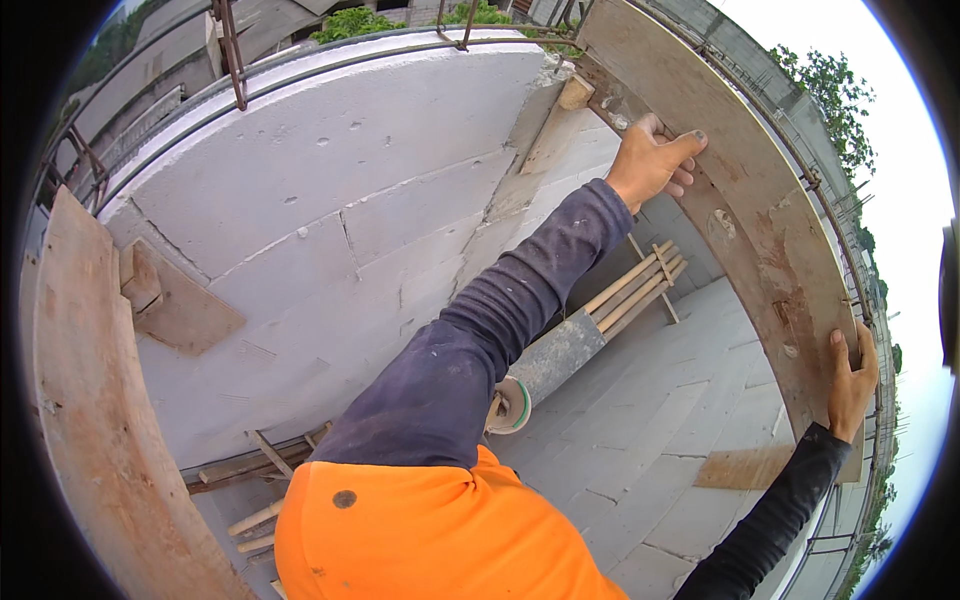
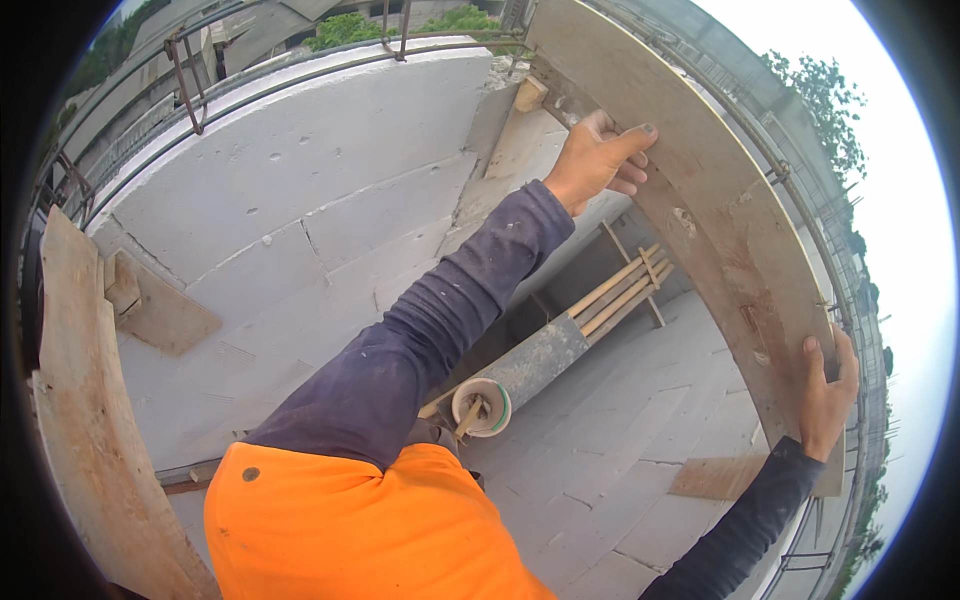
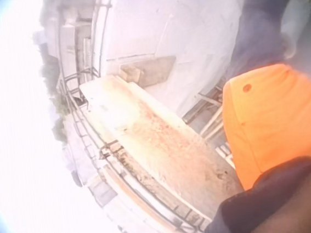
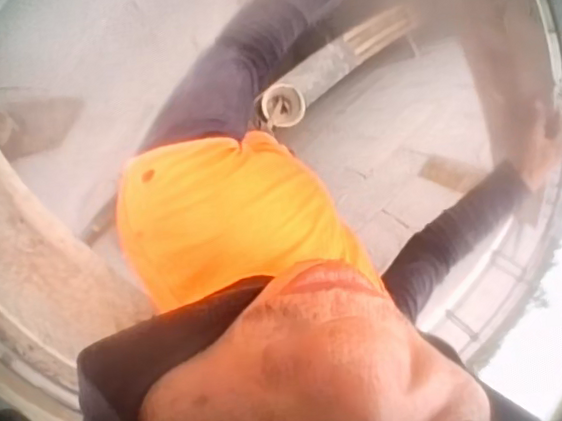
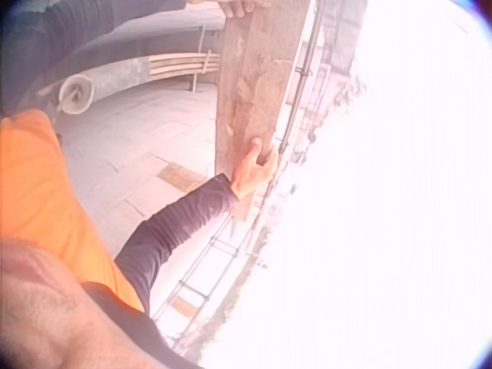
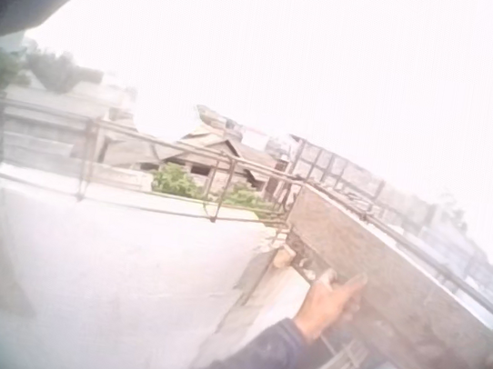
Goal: The person measures the width of a wall opening with a tape measure, then positions a curved wooden board against the concrete structure and secures it by hammering nails with a hatchet.
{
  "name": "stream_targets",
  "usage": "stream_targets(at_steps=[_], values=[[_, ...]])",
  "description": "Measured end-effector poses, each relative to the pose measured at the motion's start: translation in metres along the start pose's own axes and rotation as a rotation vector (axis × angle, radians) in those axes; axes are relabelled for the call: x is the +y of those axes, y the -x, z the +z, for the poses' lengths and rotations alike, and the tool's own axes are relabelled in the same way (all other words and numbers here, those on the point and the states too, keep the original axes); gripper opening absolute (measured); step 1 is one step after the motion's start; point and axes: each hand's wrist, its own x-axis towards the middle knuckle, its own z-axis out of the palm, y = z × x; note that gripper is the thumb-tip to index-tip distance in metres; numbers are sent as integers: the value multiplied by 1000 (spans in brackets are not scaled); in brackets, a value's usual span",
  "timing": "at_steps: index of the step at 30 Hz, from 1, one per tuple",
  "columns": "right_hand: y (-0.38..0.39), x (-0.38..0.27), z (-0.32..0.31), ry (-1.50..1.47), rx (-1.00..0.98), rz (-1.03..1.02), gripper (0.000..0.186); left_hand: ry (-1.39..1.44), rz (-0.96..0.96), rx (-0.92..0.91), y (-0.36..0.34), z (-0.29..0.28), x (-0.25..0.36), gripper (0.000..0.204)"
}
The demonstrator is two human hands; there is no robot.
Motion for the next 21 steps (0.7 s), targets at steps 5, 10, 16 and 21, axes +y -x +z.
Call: stream_targets(at_steps=[5,10,16,21], values=[[-2,11,-12,70,45,-17,53,-32,-9,-33,-13,10,-4,57],[-3,5,0,51,-74,25,58,-138,-28,2,-6,-9,-7,47],[1,-5,-7,47,-45,33,53,-211,-11,-42,-8,-7,-18,49],[-4,2,4,-19,-85,15,51,-185,5,6,-1,-10,-20,49]])
